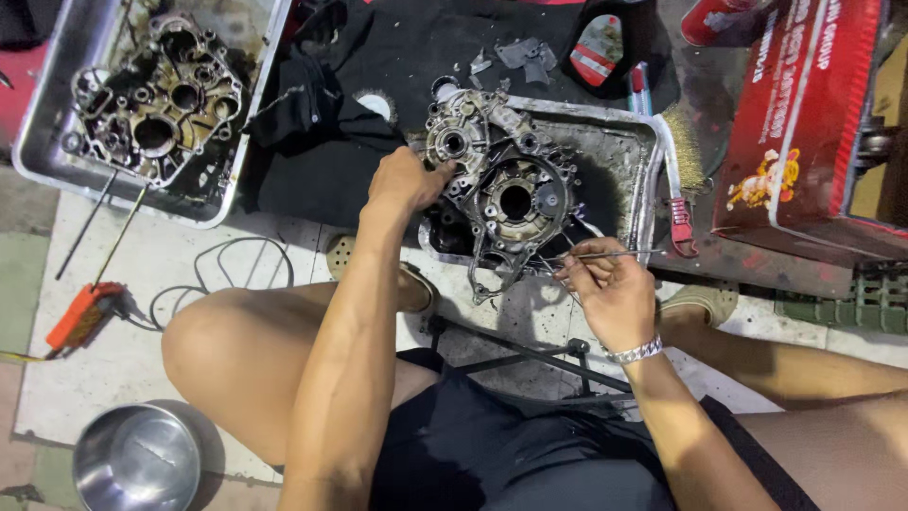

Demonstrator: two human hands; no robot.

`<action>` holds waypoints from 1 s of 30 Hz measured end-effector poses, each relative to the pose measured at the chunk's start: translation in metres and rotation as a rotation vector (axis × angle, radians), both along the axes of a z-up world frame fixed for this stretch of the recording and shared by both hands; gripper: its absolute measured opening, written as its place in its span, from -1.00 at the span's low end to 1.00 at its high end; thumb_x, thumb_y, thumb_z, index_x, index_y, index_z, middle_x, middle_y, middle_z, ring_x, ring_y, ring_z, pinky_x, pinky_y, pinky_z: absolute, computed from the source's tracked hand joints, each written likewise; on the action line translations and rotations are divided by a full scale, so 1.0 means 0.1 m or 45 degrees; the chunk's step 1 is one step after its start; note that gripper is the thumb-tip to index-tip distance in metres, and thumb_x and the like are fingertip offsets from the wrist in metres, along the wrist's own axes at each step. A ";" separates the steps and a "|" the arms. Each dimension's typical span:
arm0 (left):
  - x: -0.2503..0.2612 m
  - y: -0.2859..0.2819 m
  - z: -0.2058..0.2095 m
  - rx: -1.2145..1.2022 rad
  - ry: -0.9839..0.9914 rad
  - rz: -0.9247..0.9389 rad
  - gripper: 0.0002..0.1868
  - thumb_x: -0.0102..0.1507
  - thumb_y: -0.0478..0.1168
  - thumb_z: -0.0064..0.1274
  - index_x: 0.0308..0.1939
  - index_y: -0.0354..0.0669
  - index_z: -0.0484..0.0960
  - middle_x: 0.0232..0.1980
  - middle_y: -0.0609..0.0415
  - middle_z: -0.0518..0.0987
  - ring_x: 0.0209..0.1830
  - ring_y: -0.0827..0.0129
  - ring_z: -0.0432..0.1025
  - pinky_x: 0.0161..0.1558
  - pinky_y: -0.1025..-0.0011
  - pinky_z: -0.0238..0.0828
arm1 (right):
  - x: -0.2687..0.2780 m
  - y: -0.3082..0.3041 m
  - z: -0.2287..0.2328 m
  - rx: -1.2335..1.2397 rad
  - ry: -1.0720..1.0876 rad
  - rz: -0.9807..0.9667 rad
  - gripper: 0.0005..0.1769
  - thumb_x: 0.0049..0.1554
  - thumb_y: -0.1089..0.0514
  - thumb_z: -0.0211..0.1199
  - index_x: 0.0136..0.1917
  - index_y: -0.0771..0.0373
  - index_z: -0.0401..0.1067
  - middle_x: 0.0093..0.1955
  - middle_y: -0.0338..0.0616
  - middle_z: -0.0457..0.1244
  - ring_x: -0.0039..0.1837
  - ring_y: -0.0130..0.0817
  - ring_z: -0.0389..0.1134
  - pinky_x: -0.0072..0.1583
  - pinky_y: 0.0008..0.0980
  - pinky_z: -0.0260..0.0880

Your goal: The person scrubs a disassembled engine block with a wire brush and solvent, then pours oil into the cylinder area and continues scrubbing. The person handles the engine block, a wire brush, and oil bottles, working over a metal tray.

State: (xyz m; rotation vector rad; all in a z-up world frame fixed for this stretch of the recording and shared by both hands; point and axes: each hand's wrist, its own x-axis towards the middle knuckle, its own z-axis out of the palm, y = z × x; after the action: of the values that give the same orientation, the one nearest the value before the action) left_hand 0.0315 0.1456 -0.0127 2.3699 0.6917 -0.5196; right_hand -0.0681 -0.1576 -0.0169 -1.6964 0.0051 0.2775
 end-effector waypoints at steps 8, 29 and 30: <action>-0.16 0.29 0.46 0.004 -0.178 0.052 -0.47 0.17 0.08 0.27 0.01 -0.26 0.65 0.09 -0.28 0.61 0.15 -0.11 0.49 0.12 0.08 0.45 | -0.06 0.31 0.21 -0.319 -0.179 0.016 -0.87 0.30 0.28 0.16 0.10 0.38 0.38 -0.04 0.06 0.42 -0.02 -0.28 0.52 -0.07 -0.42 0.59; -0.47 0.36 0.68 -0.021 -0.728 0.074 -0.78 0.13 -0.23 0.18 -0.22 -0.29 0.61 -0.14 -0.29 0.64 -0.13 -0.24 0.55 -0.10 -0.05 0.48 | 0.14 0.97 0.35 -0.810 -0.810 0.333 -0.91 0.29 0.29 0.30 0.02 0.39 0.52 0.02 0.08 0.45 0.04 -0.26 0.53 0.01 -0.36 0.57; -0.45 0.35 0.67 -0.028 -0.732 0.077 -0.79 0.14 -0.22 0.17 -0.22 -0.29 0.61 -0.15 -0.29 0.64 -0.14 -0.24 0.55 -0.10 -0.05 0.48 | 0.16 0.96 0.34 -0.822 -0.998 0.406 -0.91 0.27 0.30 0.34 0.00 0.40 0.52 0.04 0.10 0.44 0.06 -0.22 0.52 0.05 -0.34 0.59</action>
State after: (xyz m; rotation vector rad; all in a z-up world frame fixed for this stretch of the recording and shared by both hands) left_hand -0.0132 0.1802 0.0541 2.3022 0.4811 0.1828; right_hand -0.0524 -0.0611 0.0172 -2.3484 -0.8380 -0.1993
